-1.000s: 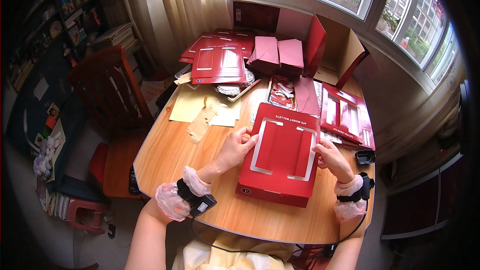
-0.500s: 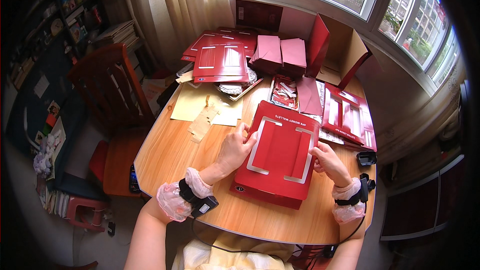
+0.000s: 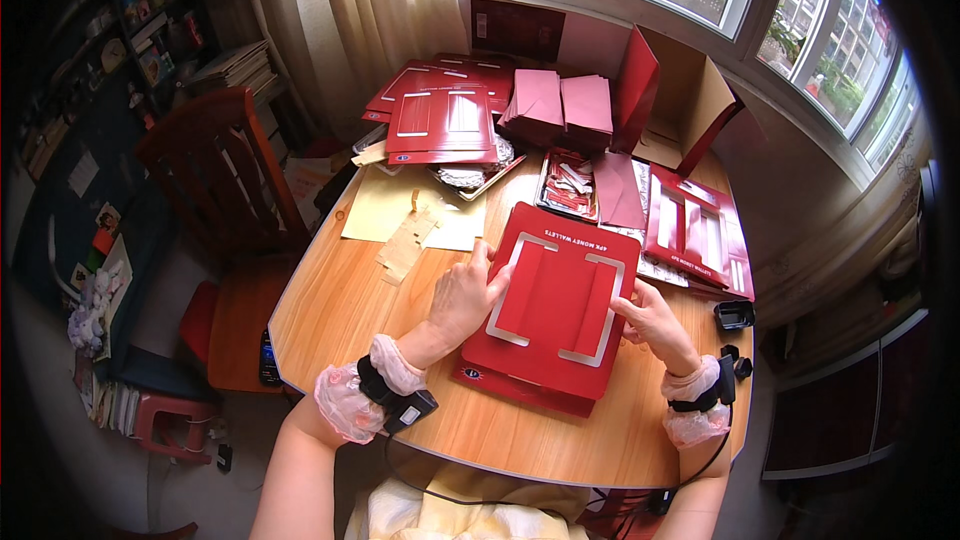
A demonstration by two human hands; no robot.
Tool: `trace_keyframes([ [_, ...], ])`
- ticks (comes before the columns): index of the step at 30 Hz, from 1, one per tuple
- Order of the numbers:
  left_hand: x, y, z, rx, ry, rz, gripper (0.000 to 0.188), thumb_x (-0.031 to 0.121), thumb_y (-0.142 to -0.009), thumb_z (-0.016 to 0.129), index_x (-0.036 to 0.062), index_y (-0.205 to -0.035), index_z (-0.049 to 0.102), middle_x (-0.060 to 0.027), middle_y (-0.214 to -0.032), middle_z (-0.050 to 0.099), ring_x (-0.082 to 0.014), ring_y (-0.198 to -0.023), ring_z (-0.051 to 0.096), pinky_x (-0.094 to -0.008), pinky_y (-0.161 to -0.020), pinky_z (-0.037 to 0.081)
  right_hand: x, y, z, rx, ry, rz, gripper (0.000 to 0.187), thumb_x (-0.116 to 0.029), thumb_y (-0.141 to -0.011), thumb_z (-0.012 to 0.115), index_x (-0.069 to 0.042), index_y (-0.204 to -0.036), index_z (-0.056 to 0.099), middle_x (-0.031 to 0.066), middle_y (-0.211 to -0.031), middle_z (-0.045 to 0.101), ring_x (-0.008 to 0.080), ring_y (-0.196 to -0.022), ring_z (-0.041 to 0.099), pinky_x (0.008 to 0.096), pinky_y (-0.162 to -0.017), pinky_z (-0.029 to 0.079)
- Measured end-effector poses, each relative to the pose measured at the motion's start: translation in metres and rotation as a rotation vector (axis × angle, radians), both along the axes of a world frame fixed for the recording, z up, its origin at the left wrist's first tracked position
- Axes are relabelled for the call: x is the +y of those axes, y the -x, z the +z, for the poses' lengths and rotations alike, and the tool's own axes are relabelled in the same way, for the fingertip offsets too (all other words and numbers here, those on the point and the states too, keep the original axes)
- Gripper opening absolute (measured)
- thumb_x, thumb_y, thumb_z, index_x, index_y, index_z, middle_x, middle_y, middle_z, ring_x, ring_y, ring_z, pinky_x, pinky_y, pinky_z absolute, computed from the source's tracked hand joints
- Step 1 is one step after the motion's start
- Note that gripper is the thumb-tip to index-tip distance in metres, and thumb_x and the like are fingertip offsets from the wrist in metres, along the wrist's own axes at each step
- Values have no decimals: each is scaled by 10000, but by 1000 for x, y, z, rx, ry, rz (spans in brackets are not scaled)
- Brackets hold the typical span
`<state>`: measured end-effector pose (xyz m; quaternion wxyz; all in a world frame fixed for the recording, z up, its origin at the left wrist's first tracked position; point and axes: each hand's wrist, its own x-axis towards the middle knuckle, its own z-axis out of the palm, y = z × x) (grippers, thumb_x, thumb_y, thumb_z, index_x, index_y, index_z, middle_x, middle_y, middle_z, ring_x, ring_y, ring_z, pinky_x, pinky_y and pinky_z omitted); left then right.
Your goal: Assembling red product folders or wallets for AFK Money Wallets by folding and applying labels.
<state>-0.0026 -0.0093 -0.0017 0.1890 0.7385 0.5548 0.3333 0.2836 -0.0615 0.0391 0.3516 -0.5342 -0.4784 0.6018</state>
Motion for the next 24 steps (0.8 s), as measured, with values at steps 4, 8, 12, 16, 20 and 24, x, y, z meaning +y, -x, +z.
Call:
trace_keyframes([
  [4, -2, 0, 5, 15, -8, 0, 374, 380, -940, 598, 34, -1056, 515, -226, -642, 618, -419, -651, 637, -495, -577, 479, 1, 0, -3, 5, -31, -19, 305, -207, -964, 615, -39, -1206, 534, -1, -786, 624, 0, -469, 395, 175, -399, 299],
  [8, 0, 1, 2, -9, -7, -15, 387, 398, -945, 592, 37, -1060, 520, -220, -628, 617, -414, -646, 638, -490, -577, 481, 2, 2, -3, 13, -1, -33, 299, -168, -946, 614, -38, -1205, 537, 3, -811, 638, -3, -476, 393, 171, -396, 284],
  [12, 1, 1, 4, -65, 27, -32, 397, 409, -970, 554, 16, -1029, 551, -214, -614, 609, -397, -647, 644, -470, -575, 477, 2, -2, -6, -2, -5, -32, 290, -143, -937, 608, -38, -1199, 540, 9, -830, 644, -4, -476, 389, 167, -392, 271],
  [16, 4, 2, -5, -155, 60, -45, 415, 398, -989, 526, -9, -941, 586, -204, -623, 611, -378, -644, 646, -453, -565, 462, 3, -2, -3, -6, 25, -27, 280, -132, -931, 606, -33, -1185, 543, 16, -839, 642, -3, -475, 390, 166, -391, 268],
  [20, 6, 2, -8, -203, 5, -52, 401, 374, -990, 528, -11, -900, 589, -200, -633, 619, -369, -634, 642, -445, -562, 456, 3, -4, -4, -17, 31, -15, 267, -132, -932, 604, -32, -1173, 546, 17, -837, 641, -3, -477, 396, 165, -392, 263],
  [24, 6, 3, -6, -209, 124, -45, 346, 333, -977, 559, -1, -894, 588, -172, -612, 617, -319, -593, 636, -410, -548, 448, 4, -6, -3, -24, 45, 1, 278, -143, -935, 607, -39, -1183, 540, 5, -816, 627, -3, -480, 394, 165, -395, 259],
])
